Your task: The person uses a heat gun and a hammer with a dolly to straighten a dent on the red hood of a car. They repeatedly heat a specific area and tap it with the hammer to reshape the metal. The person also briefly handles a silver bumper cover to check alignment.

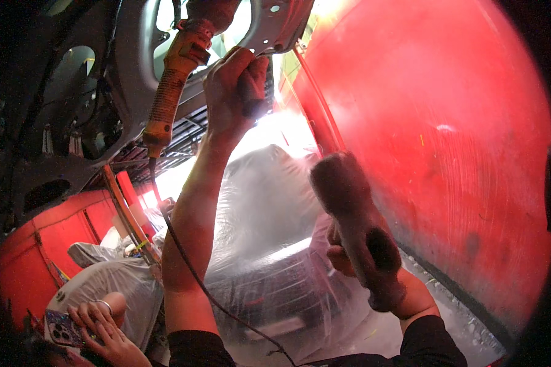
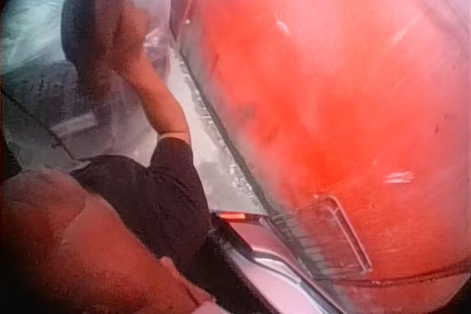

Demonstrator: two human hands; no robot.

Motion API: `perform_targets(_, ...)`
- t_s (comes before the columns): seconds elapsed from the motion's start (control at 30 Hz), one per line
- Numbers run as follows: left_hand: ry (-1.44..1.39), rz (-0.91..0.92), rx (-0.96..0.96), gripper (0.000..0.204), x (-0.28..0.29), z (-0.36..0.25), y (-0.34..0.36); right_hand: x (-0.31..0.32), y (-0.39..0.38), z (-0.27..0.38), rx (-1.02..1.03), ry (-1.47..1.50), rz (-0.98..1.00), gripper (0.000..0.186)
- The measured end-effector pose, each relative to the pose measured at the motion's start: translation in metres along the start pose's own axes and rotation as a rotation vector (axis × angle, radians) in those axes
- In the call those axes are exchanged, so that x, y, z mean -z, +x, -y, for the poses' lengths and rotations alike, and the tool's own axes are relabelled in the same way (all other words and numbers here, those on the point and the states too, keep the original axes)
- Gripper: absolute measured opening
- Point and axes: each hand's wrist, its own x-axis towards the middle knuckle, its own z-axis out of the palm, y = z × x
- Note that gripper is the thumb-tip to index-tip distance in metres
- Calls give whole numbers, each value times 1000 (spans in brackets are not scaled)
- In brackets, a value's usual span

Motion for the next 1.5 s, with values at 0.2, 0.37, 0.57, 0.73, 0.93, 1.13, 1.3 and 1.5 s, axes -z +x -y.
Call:
perform_targets(0.2,92,49,27,18,13,8,1,-18,87,-1,45,78,-111,35)
perform_targets(0.37,13,-19,60,18,14,14,2,-10,97,22,-32,135,-235,35)
perform_targets(0.57,60,-13,-110,17,25,21,-7,-16,47,12,16,-105,-166,28)
perform_targets(0.73,11,43,-39,19,25,12,-11,-22,34,9,1,161,-230,33)
perform_targets(0.93,64,84,-57,19,32,15,-10,-24,32,14,87,2,-287,40)
perform_targets(1.13,41,110,-32,19,35,15,-10,-33,34,20,48,178,-246,33)
perform_targets(1.3,10,132,-32,15,29,17,-8,-67,11,-29,-74,360,-142,37)
perform_targets(1.5,6,88,-59,17,28,21,-7,-32,38,23,63,134,-198,37)
